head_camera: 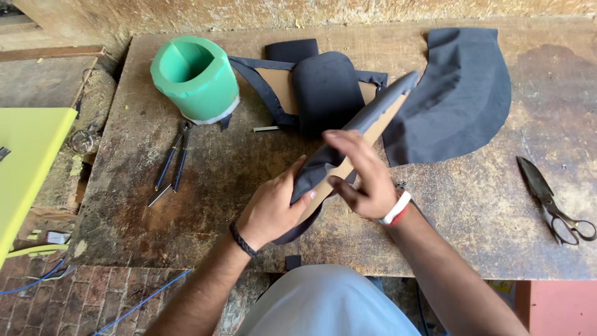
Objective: The person staples dark fabric onto curved cardboard pieces using a pneumatic staple gun. They pull and smooth the fabric while firing staples along the edges, then flip and reposition the pieces to continue securing the fabric around the perimeter.
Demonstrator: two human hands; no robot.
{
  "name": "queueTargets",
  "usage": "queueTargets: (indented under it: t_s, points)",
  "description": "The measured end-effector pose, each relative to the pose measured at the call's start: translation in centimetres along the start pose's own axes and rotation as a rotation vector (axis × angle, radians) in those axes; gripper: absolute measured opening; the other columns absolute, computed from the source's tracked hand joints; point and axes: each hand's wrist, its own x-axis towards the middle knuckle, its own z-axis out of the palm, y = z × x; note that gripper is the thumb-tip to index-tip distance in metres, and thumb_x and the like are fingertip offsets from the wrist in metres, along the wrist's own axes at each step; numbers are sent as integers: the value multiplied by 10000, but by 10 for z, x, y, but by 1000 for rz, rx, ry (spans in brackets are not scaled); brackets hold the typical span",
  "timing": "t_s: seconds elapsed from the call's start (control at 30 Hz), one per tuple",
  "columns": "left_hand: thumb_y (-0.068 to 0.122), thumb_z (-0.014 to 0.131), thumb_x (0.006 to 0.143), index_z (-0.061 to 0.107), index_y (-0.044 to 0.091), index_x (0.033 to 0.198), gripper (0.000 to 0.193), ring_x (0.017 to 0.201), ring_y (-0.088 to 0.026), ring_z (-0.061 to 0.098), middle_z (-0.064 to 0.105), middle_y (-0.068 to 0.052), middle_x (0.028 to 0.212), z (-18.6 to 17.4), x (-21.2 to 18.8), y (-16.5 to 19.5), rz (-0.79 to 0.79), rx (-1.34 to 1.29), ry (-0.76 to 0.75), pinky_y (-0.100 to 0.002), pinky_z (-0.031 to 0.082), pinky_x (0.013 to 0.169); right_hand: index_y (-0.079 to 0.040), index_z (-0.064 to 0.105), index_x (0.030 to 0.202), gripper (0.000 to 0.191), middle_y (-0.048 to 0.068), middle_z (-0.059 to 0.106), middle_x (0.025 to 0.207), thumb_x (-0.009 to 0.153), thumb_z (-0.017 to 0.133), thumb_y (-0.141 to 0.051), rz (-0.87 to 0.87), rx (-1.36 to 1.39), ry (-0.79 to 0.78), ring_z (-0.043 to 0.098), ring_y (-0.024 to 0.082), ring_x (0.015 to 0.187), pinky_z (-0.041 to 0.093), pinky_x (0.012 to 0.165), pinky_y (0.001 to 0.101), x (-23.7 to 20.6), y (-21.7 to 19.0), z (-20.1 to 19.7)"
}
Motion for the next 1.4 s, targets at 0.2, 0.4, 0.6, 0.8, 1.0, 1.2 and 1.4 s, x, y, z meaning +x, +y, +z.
queueTargets:
  t_s: [0.2, 0.4, 0.6, 0.8, 1.0, 1.2, 1.4]
  points:
    - [253, 678, 947, 417, -8, 1491, 657, 1045, -382, 728, 712, -260, 1189, -25, 17, -15, 136, 83, -61, -447, 602, 864, -115, 789, 1027, 154, 13, 738, 1089, 886, 789, -176, -59, 310, -50, 678, 245, 1135, 450, 1071, 431, 31, 8, 18]
    - [217, 782, 886, 564, 34, 1416, 601, 1035, -298, 768, 738, -197, 1184, -21, 25, -19, 100, 7, 172, -369, 630, 865, -106, 790, 977, 142, -1, 722, 1039, 854, 789, -176, -68, 471, -88, 593, 240, 1127, 422, 1102, 432, 41, 43, 14]
    - [169, 804, 830, 542, 116, 1475, 699, 1072, -293, 762, 730, -160, 1257, 0, 28, -25, 34, 3, 229, -360, 629, 885, -170, 813, 936, 194, 4, 613, 1068, 763, 855, -93, -88, 253, -99, 585, 249, 1140, 449, 1046, 404, 33, 43, 9]
    - [234, 885, 784, 386, 93, 1536, 914, 1169, -343, 697, 645, -226, 1360, 25, 34, -37, 224, -211, 95, -403, 594, 946, -175, 777, 871, 266, 50, 591, 1210, 680, 844, -3, -161, 84, -80, 586, 288, 1230, 431, 1088, 431, 19, 43, 14]
    - [128, 734, 899, 371, 109, 1592, 783, 1256, -376, 667, 636, -244, 1404, 54, 46, -37, 157, -207, 138, -414, 583, 998, -142, 719, 941, 322, 96, 573, 1270, 686, 798, 38, -31, 8, 59, 567, 322, 1271, 432, 1132, 473, -2, 46, 6]
    - [109, 727, 878, 286, 119, 1607, 853, 1213, -407, 655, 589, -273, 1426, 60, 70, -36, 253, -90, 167, -429, 568, 991, -85, 737, 1091, 229, 123, 689, 1059, 891, 710, -194, 910, 875, 472, 609, 268, 1036, 472, 945, 432, -37, 36, 26]
    - [111, 732, 879, 310, 168, 1617, 852, 1114, -381, 721, 662, -238, 1356, 56, 74, -35, 207, -22, 143, -418, 615, 912, 58, 739, 1124, 243, 81, 697, 1142, 994, 735, -148, 749, 1006, 330, 633, 199, 1095, 469, 1056, 382, -54, 72, 58]
